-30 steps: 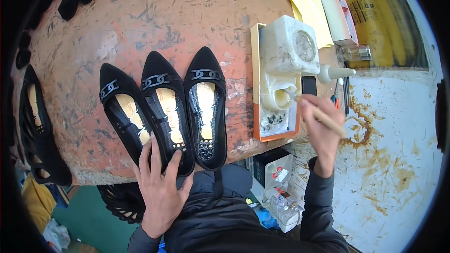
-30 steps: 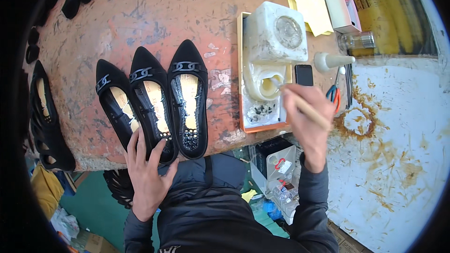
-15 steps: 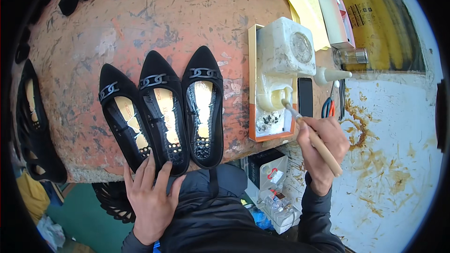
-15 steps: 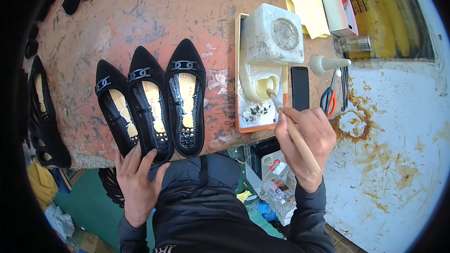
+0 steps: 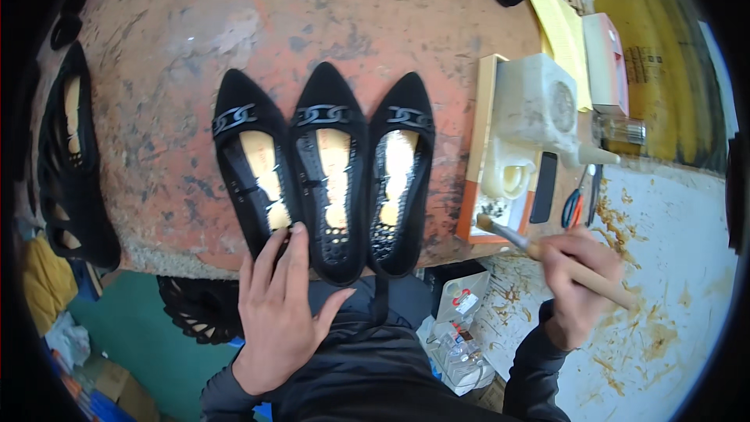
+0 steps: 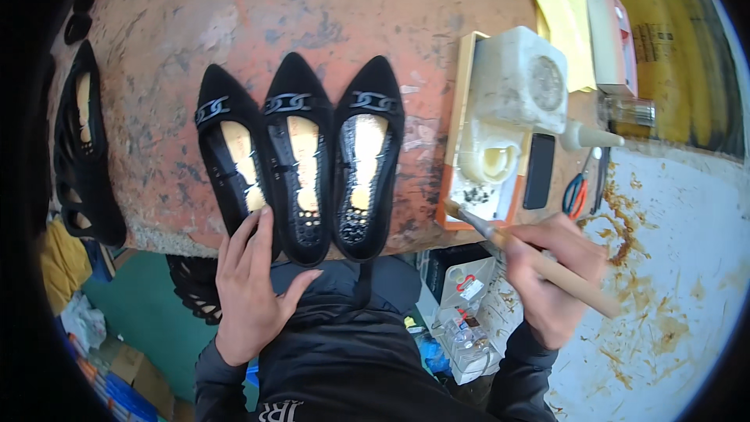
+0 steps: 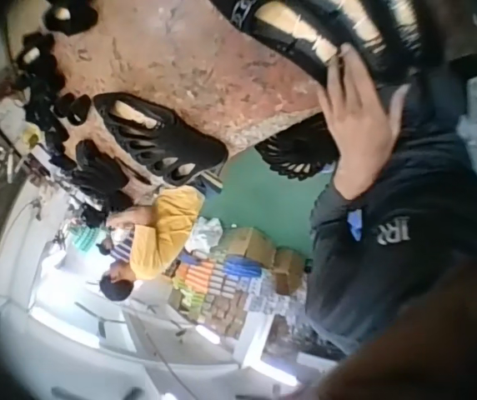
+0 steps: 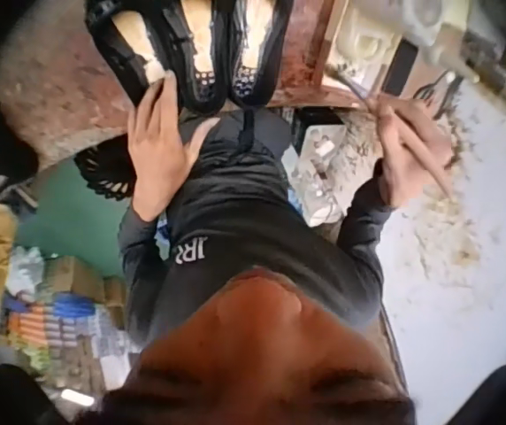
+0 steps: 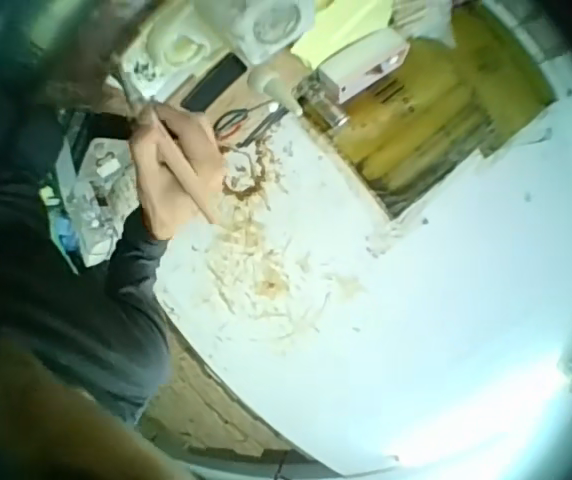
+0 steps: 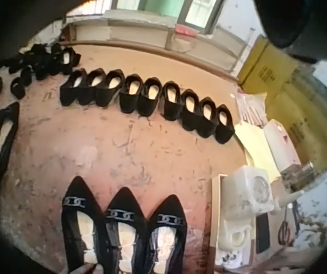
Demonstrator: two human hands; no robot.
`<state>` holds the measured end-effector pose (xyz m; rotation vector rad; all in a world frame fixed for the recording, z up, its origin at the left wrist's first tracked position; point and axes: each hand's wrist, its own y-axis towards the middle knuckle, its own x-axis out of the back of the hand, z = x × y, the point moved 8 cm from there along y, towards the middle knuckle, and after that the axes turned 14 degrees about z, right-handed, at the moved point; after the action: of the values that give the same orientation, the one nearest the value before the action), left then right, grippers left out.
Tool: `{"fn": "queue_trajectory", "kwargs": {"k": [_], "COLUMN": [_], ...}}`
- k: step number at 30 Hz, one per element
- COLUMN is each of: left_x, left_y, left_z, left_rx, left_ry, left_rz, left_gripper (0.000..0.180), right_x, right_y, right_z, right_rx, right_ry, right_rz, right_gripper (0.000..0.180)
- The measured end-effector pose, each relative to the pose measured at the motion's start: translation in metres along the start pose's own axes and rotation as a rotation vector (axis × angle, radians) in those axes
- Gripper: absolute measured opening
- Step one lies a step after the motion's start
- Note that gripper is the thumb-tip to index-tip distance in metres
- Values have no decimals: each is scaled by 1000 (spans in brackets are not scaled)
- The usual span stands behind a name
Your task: The person takes black shoes from a stack, applies glue to the insoles using a brush, and arranges the glued shoes in rows on the workbench.
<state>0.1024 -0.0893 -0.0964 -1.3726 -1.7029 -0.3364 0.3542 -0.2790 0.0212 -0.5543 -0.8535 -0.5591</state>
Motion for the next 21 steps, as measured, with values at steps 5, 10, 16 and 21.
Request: {"fn": "queue_trajectory", "kwargs": {"k": [5, 10, 16, 21], "left_x": [-1, 2, -4, -6], "left_y": [3, 4, 2, 0], "left_z": [5, 7, 12, 14], "left_rx": [-25, -43, -35, -27], "left_ry": [-7, 1, -66, -79], "left_rz": [-12, -42, -26, -28], "left_gripper": [94, 93, 93, 93], "right_x": [-46, -114, -140, -153], "right_y": [40, 76, 66, 60], "right_z": [79, 101, 106, 115], "right_rx": [486, 600, 592, 578], "right_ry": [191, 107, 66, 7], "right_rz": [139, 243, 533, 855], "right_gripper": [27, 15, 10, 22]}}
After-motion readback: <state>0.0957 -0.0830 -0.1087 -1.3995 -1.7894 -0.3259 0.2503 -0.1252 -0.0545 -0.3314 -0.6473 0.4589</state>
